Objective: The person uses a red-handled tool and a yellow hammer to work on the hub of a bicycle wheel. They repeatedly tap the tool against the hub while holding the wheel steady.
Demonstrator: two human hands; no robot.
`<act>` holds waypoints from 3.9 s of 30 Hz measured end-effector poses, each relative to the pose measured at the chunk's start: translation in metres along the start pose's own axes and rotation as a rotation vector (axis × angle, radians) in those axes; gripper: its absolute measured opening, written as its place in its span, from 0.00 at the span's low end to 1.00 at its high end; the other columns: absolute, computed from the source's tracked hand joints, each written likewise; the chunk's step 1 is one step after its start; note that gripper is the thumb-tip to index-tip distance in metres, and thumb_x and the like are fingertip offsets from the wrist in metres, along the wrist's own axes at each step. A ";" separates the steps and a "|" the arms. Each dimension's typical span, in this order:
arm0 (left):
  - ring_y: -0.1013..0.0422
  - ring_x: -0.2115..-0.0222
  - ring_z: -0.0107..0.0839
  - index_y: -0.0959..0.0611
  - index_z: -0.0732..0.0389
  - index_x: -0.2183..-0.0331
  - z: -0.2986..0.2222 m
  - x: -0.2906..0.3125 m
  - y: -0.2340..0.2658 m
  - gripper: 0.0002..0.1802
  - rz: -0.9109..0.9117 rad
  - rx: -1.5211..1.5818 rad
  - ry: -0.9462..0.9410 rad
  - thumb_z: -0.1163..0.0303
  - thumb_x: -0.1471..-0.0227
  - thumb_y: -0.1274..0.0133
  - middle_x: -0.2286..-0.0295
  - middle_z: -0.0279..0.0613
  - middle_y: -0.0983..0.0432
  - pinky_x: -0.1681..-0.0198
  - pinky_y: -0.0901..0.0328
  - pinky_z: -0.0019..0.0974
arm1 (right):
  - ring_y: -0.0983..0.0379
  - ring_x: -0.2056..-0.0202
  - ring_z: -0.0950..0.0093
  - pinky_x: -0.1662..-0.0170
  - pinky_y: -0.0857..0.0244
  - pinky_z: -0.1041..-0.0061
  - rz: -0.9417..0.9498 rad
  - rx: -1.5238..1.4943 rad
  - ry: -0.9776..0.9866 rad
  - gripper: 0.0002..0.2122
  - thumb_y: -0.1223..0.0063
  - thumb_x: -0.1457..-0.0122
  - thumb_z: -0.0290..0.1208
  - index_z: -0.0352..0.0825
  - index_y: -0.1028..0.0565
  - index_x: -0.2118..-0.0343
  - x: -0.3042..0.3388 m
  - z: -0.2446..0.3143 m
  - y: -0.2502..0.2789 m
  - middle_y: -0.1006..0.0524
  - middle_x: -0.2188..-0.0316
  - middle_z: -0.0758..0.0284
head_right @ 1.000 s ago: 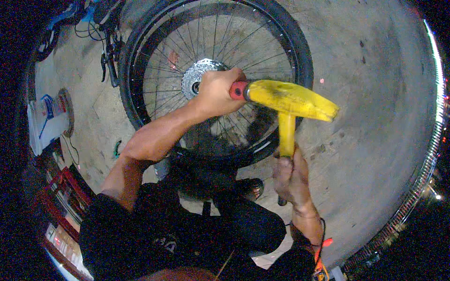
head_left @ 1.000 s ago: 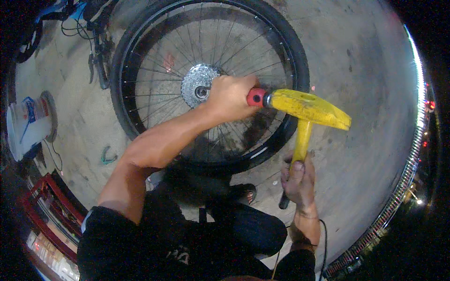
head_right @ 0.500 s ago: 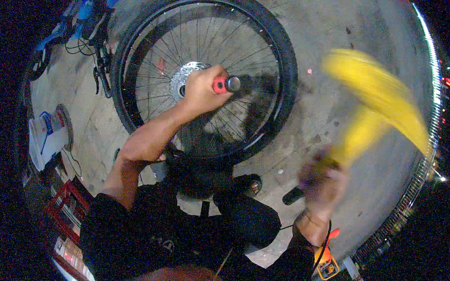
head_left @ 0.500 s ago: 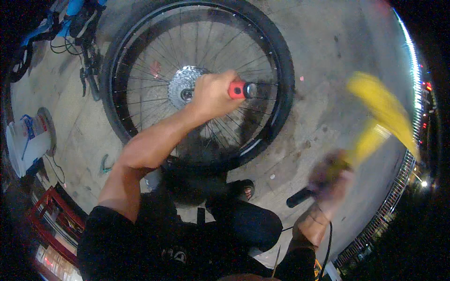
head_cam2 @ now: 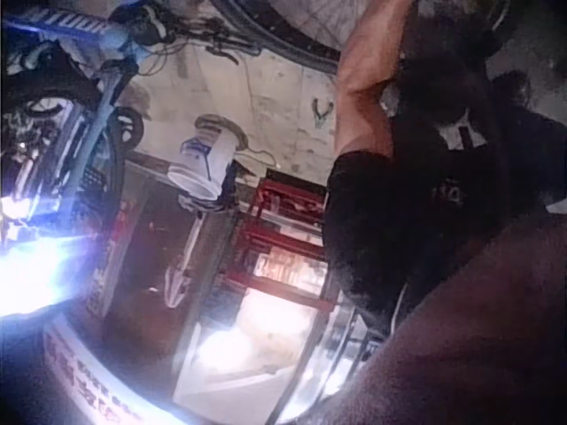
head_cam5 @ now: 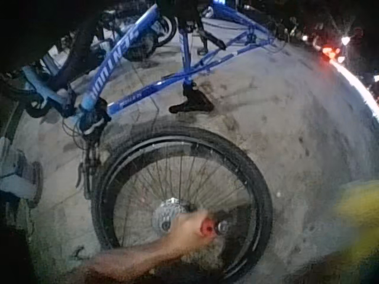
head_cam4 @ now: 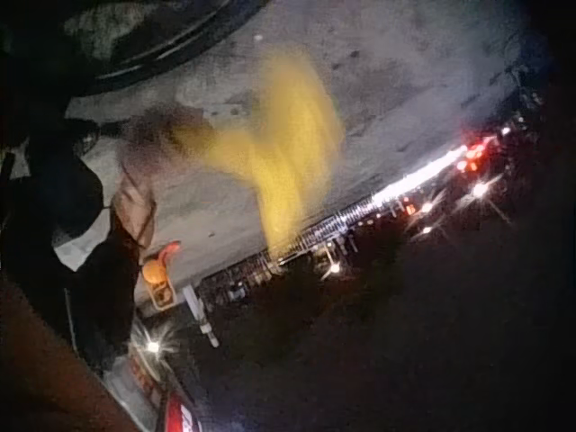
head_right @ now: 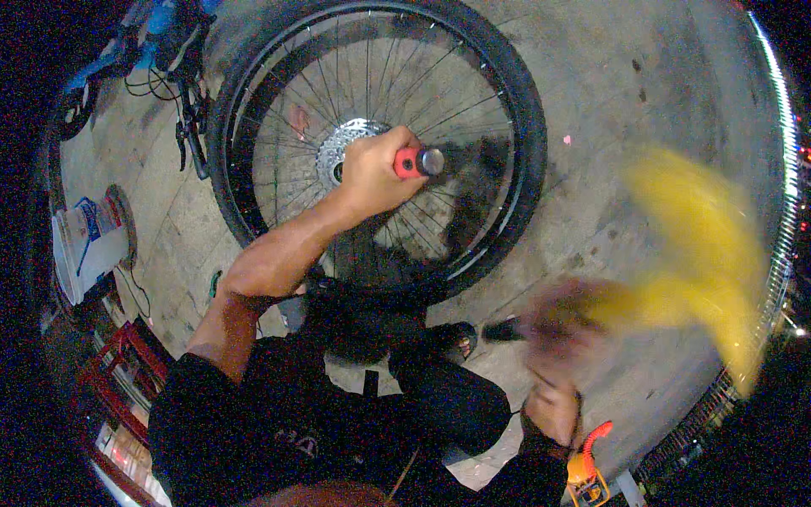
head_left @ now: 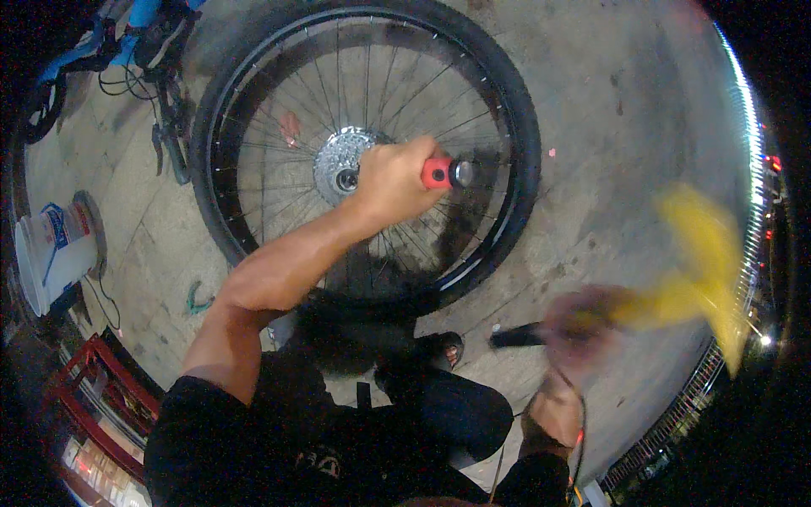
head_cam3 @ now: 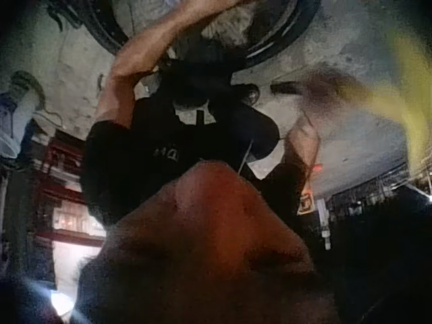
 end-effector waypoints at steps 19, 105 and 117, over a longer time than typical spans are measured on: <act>0.23 0.70 0.47 0.22 0.54 0.71 -0.010 0.010 0.012 0.15 0.185 -0.045 -0.072 0.63 0.67 0.38 0.74 0.42 0.22 0.68 0.29 0.48 | 0.45 0.89 0.81 0.88 0.48 0.80 -0.042 0.207 0.041 0.31 0.48 0.46 0.65 0.36 0.36 0.62 0.003 0.010 -0.025 0.39 0.84 0.72; 0.24 0.74 0.51 0.21 0.54 0.69 0.007 0.002 0.006 0.20 0.144 -0.078 0.082 0.54 0.65 0.36 0.78 0.47 0.23 0.72 0.31 0.51 | 0.47 0.90 0.81 0.90 0.48 0.79 -0.060 0.058 0.173 0.28 0.42 0.44 0.50 0.36 0.38 0.49 -0.013 0.034 -0.033 0.41 0.85 0.72; 0.24 0.74 0.50 0.21 0.54 0.71 0.009 0.003 0.008 0.17 0.119 0.086 0.041 0.57 0.64 0.36 0.78 0.46 0.22 0.72 0.30 0.51 | 0.45 0.90 0.80 0.89 0.48 0.79 -0.011 0.128 0.237 0.36 0.34 0.50 0.50 0.33 0.41 0.48 -0.024 0.020 -0.053 0.39 0.85 0.71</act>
Point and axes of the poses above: each hand's wrist, its own x-axis away from the middle knuckle, its own y-axis out of the back of the hand, z = x × y, the point moved 7 cm from there along -x, towards the middle knuckle
